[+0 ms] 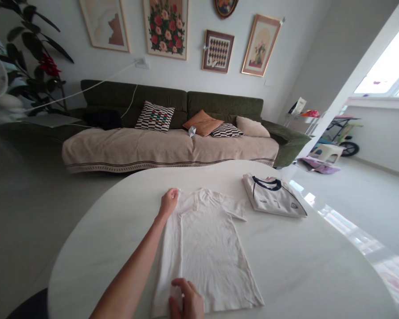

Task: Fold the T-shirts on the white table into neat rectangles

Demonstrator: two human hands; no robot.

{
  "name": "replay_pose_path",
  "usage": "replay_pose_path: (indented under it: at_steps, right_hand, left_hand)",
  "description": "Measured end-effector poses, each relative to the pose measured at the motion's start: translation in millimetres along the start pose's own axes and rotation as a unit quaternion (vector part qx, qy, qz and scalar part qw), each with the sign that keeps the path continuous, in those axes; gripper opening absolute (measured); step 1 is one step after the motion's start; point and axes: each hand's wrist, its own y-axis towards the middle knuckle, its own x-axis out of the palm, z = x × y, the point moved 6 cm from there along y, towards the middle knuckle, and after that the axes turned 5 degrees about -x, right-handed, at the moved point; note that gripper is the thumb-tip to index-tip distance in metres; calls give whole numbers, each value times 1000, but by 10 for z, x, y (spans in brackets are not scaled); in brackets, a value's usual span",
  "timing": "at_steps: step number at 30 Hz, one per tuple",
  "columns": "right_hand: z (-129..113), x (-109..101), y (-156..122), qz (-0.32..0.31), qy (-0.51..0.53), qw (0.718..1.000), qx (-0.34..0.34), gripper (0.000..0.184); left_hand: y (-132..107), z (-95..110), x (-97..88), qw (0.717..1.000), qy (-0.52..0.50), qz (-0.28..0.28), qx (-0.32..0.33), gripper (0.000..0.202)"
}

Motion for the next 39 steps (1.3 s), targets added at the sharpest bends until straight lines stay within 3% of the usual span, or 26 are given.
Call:
replay_pose_path:
  at_steps: [5, 8, 11, 13, 14, 17, 20, 22, 27, 35, 39]
  right_hand:
    - [-128, -97, 111, -49, -27, 998, 16, 24]
    - [-166, -156, 156, -140, -73, 987, 26, 31]
    - [-128, -231, 244, -280, -80, 956, 44, 29]
    - [-73, -350, 465, -317, -70, 945, 51, 22]
    - [-31, -437, 656, -297, -76, 950, 53, 18]
    - [160, -700, 1392, -145, -158, 973, 80, 17]
    - [348, -671, 2006, -62, -196, 973, 109, 25]
    - [440, -552, 2256, -30, -213, 969, 119, 28]
    - [538, -273, 2443, -8, -229, 969, 98, 31]
    - [530, -258, 2406, 5, -261, 965, 42, 26]
    - [351, 47, 2705, -25, -250, 968, 4, 28]
  left_hand:
    - [-579, -331, -150, 989, 137, 22, 49, 33]
    - [-795, -487, -124, 958, 271, 41, 78, 38]
    - [-880, -535, -96, 939, 321, 44, 118, 39]
    - [-887, -527, -95, 932, 336, 45, 130, 39]
    - [-884, -519, -97, 930, 341, 45, 129, 39]
    - [-872, -492, -107, 928, 347, 48, 125, 39]
    - [-873, -479, -117, 929, 346, 51, 123, 40]
    - [-878, -476, -122, 929, 344, 54, 124, 41]
    - [-880, -481, -123, 929, 346, 60, 114, 42]
    - [-872, -471, -114, 927, 358, 58, 100, 44]
    - [-880, -490, -114, 931, 350, 58, 90, 44]
